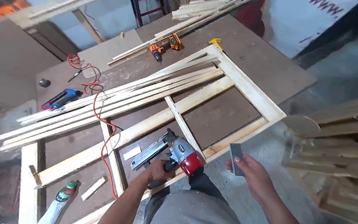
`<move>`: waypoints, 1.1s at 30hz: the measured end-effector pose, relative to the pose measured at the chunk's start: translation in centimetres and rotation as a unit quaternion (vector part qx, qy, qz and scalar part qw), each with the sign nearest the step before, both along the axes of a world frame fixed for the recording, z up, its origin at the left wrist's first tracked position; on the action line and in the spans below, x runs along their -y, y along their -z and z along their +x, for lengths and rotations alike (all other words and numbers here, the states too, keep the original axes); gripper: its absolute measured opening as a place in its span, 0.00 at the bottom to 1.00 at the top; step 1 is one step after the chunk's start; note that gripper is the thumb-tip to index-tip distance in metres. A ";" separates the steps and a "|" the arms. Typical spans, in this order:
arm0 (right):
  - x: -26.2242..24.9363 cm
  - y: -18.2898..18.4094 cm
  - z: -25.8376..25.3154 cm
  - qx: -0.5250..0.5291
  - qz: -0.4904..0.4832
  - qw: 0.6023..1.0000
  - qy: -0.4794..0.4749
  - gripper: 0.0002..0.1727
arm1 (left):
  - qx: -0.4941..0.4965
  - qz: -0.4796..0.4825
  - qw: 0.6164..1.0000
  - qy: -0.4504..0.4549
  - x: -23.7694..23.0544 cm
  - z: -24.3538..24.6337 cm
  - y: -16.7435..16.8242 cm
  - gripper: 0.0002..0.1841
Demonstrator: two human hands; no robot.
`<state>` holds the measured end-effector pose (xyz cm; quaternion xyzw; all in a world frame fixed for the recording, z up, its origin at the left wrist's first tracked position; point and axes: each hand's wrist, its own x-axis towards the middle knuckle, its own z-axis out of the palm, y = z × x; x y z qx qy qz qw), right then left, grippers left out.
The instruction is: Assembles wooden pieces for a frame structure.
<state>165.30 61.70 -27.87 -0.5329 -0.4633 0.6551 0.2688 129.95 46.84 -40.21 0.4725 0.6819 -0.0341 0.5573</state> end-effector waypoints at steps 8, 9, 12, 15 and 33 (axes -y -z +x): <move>-10.6 -0.2 5.2 0.001 0.036 0.998 -0.043 0.16 | -0.181 -0.050 0.981 -0.038 -0.4 5.2 -6.7 0.33; -11.1 -0.1 5.5 0.002 0.033 0.999 -0.042 0.16 | -0.185 -0.039 0.980 -0.065 -0.8 6.2 -7.8 0.34; -11.5 0.1 5.1 -0.005 0.026 0.998 -0.050 0.15 | -0.191 -0.010 0.970 -0.151 -4.2 8.5 -9.3 0.35; -11.2 0.1 3.7 -0.009 0.024 0.998 -0.059 0.15 | -0.199 0.007 0.958 -0.208 -9.4 9.5 -7.7 0.33; -6.4 7.4 -15.1 0.037 -0.073 0.984 -0.156 0.23 | -0.287 0.328 0.891 0.128 -16.3 0.3 -3.5 0.22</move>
